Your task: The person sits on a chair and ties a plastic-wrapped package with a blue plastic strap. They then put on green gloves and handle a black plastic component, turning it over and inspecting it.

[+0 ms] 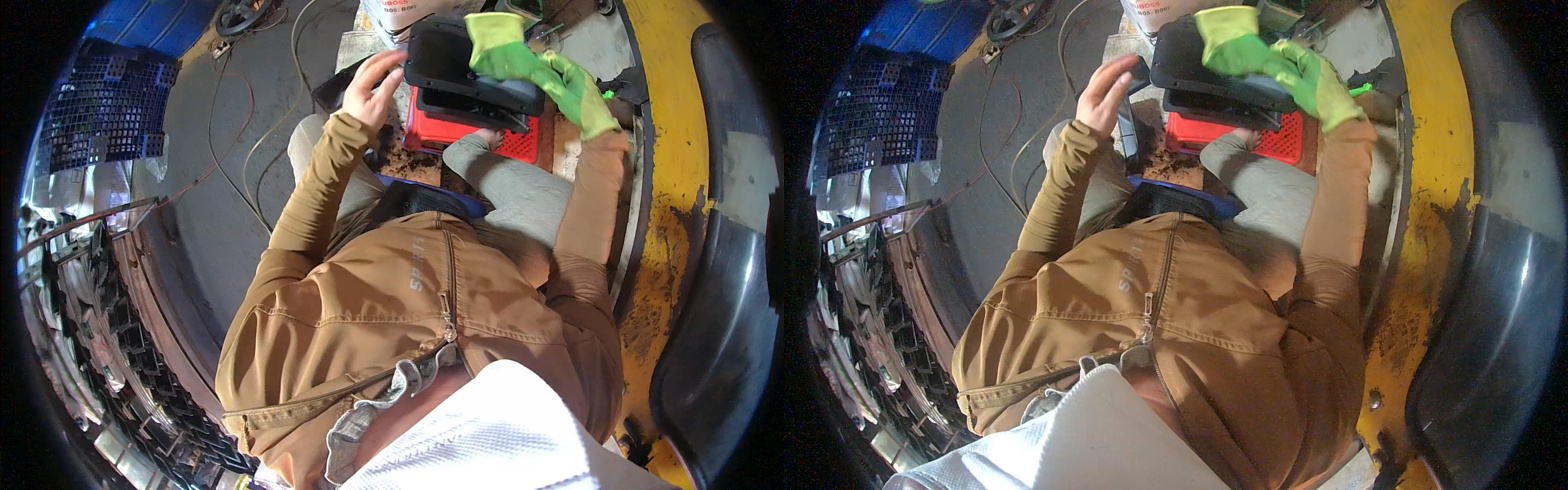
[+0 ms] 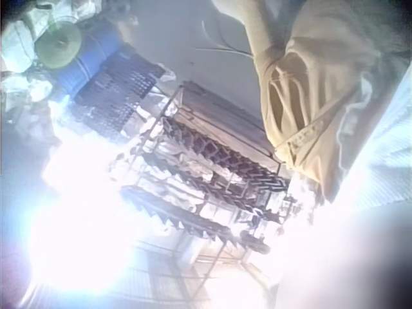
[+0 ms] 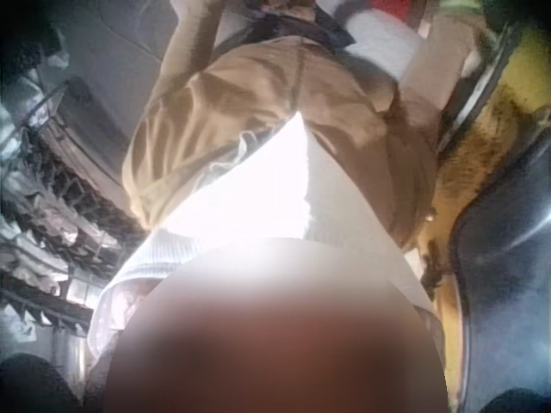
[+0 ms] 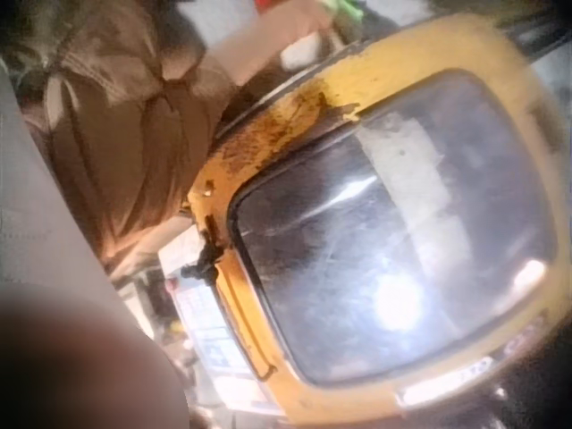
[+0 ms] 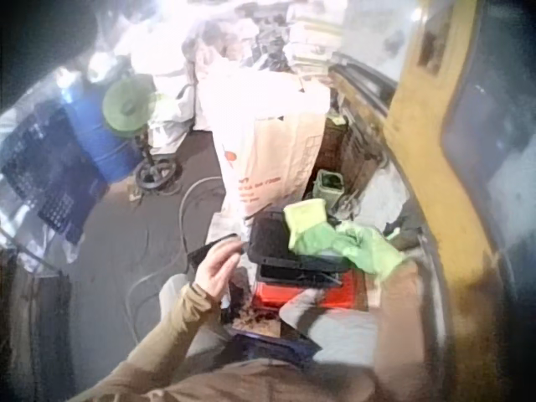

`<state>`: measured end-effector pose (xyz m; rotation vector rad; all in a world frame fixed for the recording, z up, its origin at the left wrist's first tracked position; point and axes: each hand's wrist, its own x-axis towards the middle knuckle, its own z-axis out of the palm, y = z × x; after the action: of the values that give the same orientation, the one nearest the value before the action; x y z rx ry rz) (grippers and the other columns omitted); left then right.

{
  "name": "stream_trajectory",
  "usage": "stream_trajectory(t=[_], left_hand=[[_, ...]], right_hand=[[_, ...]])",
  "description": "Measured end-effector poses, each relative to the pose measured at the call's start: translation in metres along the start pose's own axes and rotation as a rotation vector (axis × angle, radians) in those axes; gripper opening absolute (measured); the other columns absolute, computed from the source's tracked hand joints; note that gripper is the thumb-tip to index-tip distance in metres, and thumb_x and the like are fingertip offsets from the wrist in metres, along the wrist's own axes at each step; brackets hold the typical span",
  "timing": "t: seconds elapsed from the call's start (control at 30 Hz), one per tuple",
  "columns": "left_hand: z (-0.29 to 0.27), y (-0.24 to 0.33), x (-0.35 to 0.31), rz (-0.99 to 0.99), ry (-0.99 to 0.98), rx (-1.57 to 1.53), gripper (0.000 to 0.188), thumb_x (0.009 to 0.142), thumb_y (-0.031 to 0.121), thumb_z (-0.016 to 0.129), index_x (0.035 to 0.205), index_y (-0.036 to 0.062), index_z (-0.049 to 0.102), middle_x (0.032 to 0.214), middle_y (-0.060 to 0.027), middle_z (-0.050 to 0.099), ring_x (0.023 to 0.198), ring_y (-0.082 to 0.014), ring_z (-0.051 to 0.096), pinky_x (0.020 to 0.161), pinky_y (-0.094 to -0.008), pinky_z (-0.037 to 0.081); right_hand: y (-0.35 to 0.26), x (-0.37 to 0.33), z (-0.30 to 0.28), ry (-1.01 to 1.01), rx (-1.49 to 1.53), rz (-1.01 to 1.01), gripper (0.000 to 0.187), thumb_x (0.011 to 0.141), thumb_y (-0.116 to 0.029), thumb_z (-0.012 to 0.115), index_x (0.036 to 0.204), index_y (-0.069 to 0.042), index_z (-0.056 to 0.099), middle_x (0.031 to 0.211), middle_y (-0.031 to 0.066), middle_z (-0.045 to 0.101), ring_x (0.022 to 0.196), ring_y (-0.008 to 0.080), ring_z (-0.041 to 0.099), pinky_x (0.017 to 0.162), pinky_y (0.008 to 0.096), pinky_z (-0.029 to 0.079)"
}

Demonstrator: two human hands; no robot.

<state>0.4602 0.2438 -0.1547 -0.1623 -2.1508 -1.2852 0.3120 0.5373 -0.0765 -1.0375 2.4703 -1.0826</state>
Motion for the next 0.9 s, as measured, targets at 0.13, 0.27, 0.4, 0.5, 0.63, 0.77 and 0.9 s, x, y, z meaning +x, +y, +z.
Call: stream_trajectory(t=[0.13,0.27,0.4,0.5,0.63,0.77,0.9], left_hand=[[0.007,0.021,0.027,-0.602,-0.345,-0.831,0.058,0.095,0.044,0.034,0.131,0.0000,0.042,0.118,-0.0131,0.056,0.108,-0.0252,0.054,0.093,-0.0389,0.041],[0.001,0.043,0.012,-0.717,-0.848,-1.062,0.060,0.094,0.044,0.037,0.129,-0.0041,0.041,0.104,-0.0126,0.059,0.082,-0.0206,0.062,0.065,-0.0311,0.053],[0.002,0.063,-0.025,-0.778,-0.707,-1.336,0.057,0.090,0.032,0.051,0.132,-0.0022,0.034,0.118,-0.0138,0.051,0.092,-0.0248,0.060,0.073,-0.0365,0.052],[0.014,0.075,-0.043,-0.818,-0.612,-1.193,0.047,0.084,0.011,0.056,0.127,0.0038,0.041,0.122,-0.0121,0.051,0.105,-0.0229,0.055,0.084,-0.0375,0.048],[0.028,0.080,-0.043,-0.868,-0.270,-1.125,0.026,0.084,0.001,0.057,0.109,0.0020,0.052,0.099,-0.0075,0.060,0.087,-0.0169,0.062,0.077,-0.0309,0.053],[0.025,0.074,-0.032,-0.662,-0.140,-0.755,0.016,0.083,0.003,0.061,0.097,-0.0011,0.057,0.087,-0.0074,0.064,0.072,-0.0113,0.062,0.064,-0.0219,0.051],[0.019,0.079,-0.026,-0.567,-0.170,-0.373,0.018,0.079,0.006,0.067,0.094,-0.0017,0.060,0.080,-0.0065,0.065,0.069,-0.0068,0.060,0.061,-0.0194,0.049]], right_hand=[[-0.039,-0.032,0.009,-0.228,0.423,-0.109,0.027,0.086,-0.008,0.056,0.111,0.001,0.056,0.106,0.0080,0.060,0.094,0.0137,0.055,0.084,0.0273,0.045],[-0.049,-0.048,0.021,-0.279,0.546,-0.066,0.024,0.086,-0.008,0.056,0.107,0.002,0.057,0.107,0.0090,0.059,0.095,0.0149,0.055,0.084,0.0283,0.044],[-0.035,-0.054,0.034,-0.173,0.438,-0.235,0.022,0.084,-0.010,0.056,0.103,0.002,0.057,0.105,0.0094,0.058,0.094,0.0150,0.055,0.085,0.0295,0.044],[-0.021,-0.050,0.045,-0.168,0.490,-0.168,0.023,0.083,-0.009,0.056,0.103,0.002,0.056,0.103,0.0071,0.057,0.093,0.0136,0.054,0.085,0.0274,0.043],[-0.023,-0.039,0.054,-0.092,0.354,-0.067,0.029,0.080,-0.008,0.062,0.108,-0.001,0.056,0.103,0.0074,0.060,0.093,0.0114,0.055,0.084,0.0270,0.045],[-0.053,-0.040,0.057,0.529,-0.285,-0.310,0.026,0.078,-0.013,0.068,0.102,-0.006,0.061,0.100,0.0057,0.060,0.092,0.0111,0.056,0.079,0.0266,0.046],[-0.080,-0.061,0.095,0.180,0.304,0.010,0.020,0.081,-0.021,0.068,0.082,-0.001,0.063,0.070,0.0041,0.059,0.064,0.0100,0.054,0.061,0.0276,0.046]])
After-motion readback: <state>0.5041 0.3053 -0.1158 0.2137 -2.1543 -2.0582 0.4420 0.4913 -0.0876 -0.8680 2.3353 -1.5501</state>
